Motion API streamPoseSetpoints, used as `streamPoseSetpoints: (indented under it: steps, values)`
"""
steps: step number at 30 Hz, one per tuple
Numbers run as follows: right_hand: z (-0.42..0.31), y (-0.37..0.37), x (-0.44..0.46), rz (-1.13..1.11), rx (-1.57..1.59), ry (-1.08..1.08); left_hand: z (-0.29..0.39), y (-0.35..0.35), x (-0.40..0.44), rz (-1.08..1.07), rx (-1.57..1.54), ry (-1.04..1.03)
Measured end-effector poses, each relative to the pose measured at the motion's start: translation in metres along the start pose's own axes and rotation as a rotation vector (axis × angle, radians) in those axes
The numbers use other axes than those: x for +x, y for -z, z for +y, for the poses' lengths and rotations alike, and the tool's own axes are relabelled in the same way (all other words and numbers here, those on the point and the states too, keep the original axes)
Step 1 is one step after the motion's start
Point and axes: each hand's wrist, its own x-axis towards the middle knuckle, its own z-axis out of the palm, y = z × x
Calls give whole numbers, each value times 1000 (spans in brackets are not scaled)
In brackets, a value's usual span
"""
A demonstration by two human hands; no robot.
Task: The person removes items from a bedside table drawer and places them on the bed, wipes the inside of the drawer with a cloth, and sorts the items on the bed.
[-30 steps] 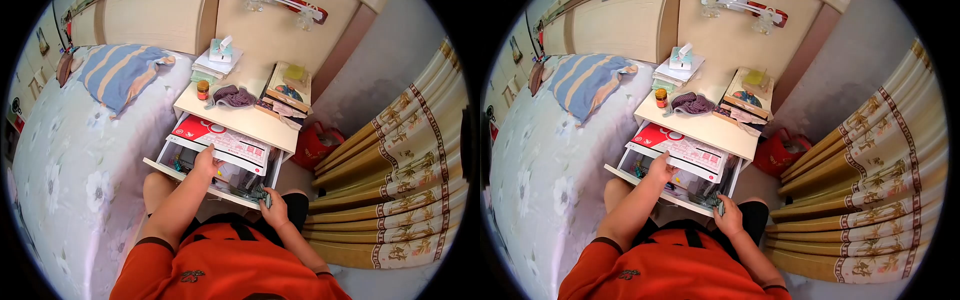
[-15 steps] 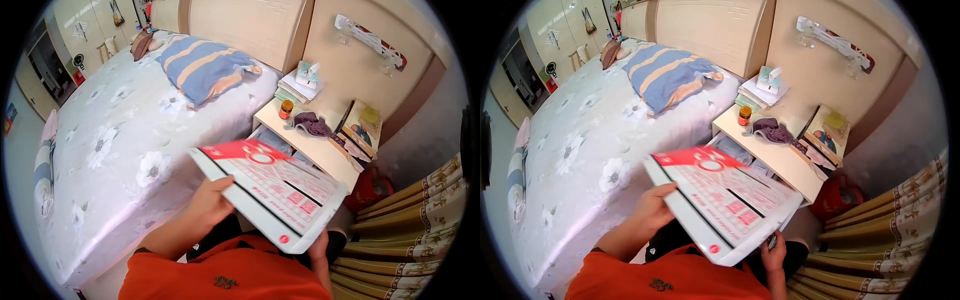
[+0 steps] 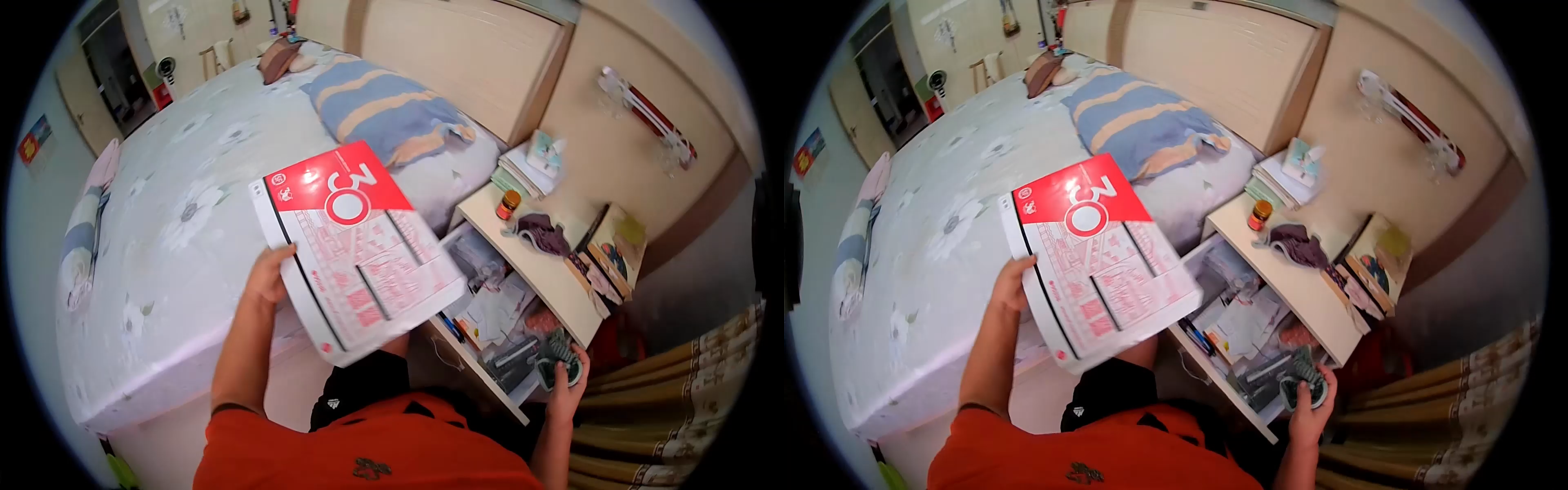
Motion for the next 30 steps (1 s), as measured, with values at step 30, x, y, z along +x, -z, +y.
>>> streamPoseSetpoints:
  steps: [30]
  values:
    - [100,-578,100,-1035,-865,879,2,132,46,562,1814,-253]
